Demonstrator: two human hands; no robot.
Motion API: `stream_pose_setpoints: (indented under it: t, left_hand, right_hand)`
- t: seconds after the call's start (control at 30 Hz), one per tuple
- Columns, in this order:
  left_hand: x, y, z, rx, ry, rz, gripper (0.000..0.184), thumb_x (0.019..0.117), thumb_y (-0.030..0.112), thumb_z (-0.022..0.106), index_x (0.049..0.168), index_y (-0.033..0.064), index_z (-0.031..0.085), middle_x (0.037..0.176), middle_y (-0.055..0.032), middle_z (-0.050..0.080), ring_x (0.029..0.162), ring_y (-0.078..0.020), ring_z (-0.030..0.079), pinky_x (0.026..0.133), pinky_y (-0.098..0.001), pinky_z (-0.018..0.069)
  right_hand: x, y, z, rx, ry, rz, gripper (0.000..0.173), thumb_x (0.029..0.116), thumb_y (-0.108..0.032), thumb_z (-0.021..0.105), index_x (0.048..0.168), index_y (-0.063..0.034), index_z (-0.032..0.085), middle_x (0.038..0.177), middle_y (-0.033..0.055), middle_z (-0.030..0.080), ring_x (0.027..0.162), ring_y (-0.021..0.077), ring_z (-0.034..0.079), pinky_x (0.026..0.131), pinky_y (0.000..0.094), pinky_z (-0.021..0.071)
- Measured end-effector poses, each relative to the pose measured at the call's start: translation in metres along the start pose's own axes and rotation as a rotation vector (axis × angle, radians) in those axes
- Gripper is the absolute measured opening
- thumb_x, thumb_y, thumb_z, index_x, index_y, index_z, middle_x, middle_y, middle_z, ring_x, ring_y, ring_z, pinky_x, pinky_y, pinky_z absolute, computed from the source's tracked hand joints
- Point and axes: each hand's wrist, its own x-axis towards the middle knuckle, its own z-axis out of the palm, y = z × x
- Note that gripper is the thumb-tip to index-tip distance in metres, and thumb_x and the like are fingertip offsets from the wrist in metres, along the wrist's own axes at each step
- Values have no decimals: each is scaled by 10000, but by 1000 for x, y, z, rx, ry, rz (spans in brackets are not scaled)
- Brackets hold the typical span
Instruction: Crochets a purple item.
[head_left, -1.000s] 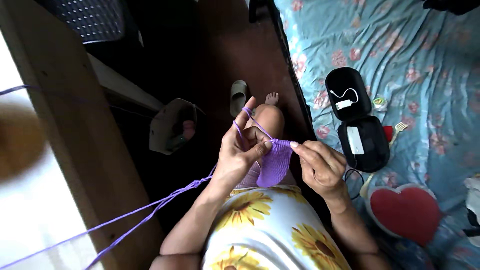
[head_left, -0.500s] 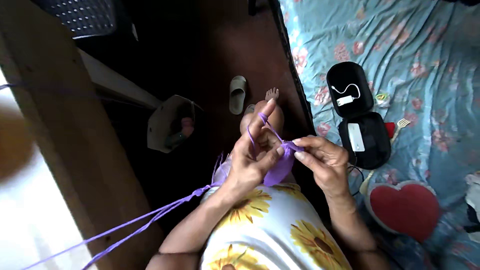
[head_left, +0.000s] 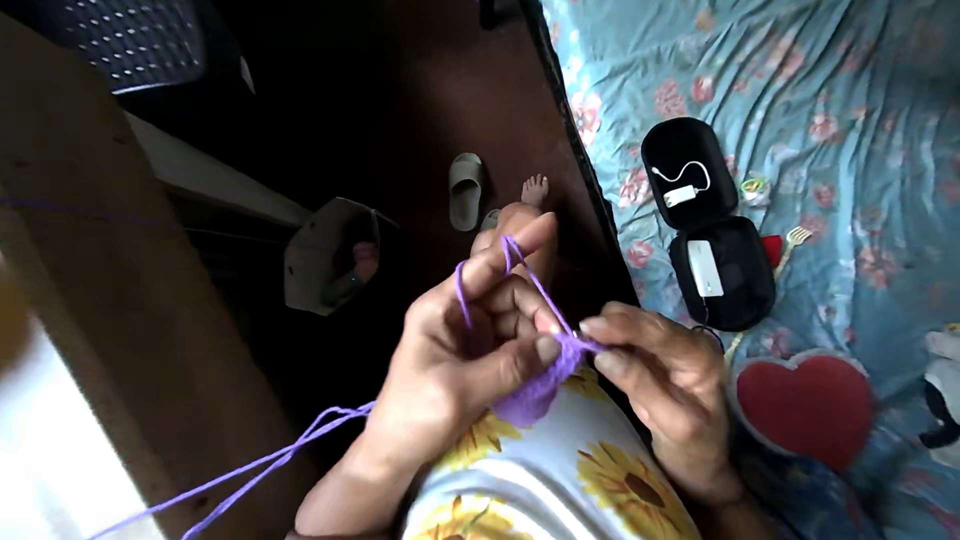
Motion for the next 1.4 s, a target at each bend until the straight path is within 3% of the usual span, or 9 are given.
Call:
stream_pose_setpoints:
  t: [0.1, 0.23, 0.43, 0.7, 0.77, 0.83, 0.9, 1.03, 1.4]
  left_hand:
    - [6, 10, 4, 150, -10, 111, 649, 856, -90, 646, 1473, 41, 496, 902, 10, 706, 725, -46, 654, 676, -185, 578]
    - [34, -44, -23, 458, 154, 15, 667, 868, -84, 648, 1496, 39, 461, 852, 11, 690, 691, -32, 643, 638, -184, 559]
    - [25, -132, -51, 458, 331, 57, 652, 899, -78, 647, 1502, 79, 454, 886, -22, 690, 659, -53, 618, 601, -198, 538]
    - [32, -141, -57, 322, 365, 29, 626, 894, -63, 670, 1477, 70, 485, 882, -8, 706, 700, -53, 640, 666, -220, 560]
    - [32, -138, -57, 287, 364, -11, 623, 891, -71, 659, 1472, 69, 483, 871, 1, 700, 695, -44, 635, 663, -209, 555]
    - [32, -133, -58, 267, 379, -50, 625, 883, -82, 652, 1467, 67, 484, 862, 5, 707, 693, -40, 646, 665, -209, 562]
    - [33, -131, -57, 292, 402, -60, 627, 884, -92, 653, 1466, 71, 486, 867, 0, 709, 700, -44, 651, 671, -212, 564]
    - [33, -139, -54, 419, 425, 45, 608, 893, -66, 662, 1464, 58, 496, 873, -17, 689, 665, -49, 622, 630, -203, 546]
    - [33, -145, -51, 538, 429, 109, 595, 893, -53, 633, 1462, 56, 499, 863, -32, 683, 626, -52, 596, 573, -195, 516]
  right_hand:
    - [6, -3, 5, -13, 31, 18, 220, 1022, -99, 604, 1191, -141, 738, 1003, -66, 719, 809, -57, 606, 729, 127, 516]
    - [10, 74, 5, -51, 178, 220, 284, 975, 6, 576, 1223, -55, 701, 1011, -16, 715, 592, -36, 491, 511, 137, 415]
    - [-1, 135, 8, -31, 262, 450, 282, 994, -35, 587, 1246, -76, 706, 939, -19, 698, 552, -21, 447, 488, 149, 377]
    - [9, 133, 14, 300, 396, 659, 341, 1001, -27, 553, 1302, -109, 690, 648, -36, 504, 442, 2, 352, 400, 145, 293]
    - [7, 135, 15, 155, 377, 555, 328, 990, -14, 572, 1283, -81, 704, 765, -37, 610, 503, -14, 412, 446, 137, 333]
    - [5, 141, 9, -182, 266, 335, 303, 988, 8, 586, 1257, -32, 720, 1121, 26, 746, 845, 4, 660, 735, 161, 538]
    - [6, 147, 0, -513, 175, 159, 285, 971, 10, 604, 1213, -36, 748, 1136, 104, 746, 986, 109, 709, 870, 268, 583]
    - [9, 144, -12, -903, 61, -32, 320, 925, -20, 621, 1170, -128, 796, 809, 92, 649, 626, 167, 593, 537, 322, 487]
    - [14, 126, -20, -1163, -113, -112, 422, 911, 9, 613, 1236, -203, 779, 756, 96, 580, 567, 216, 558, 463, 333, 434]
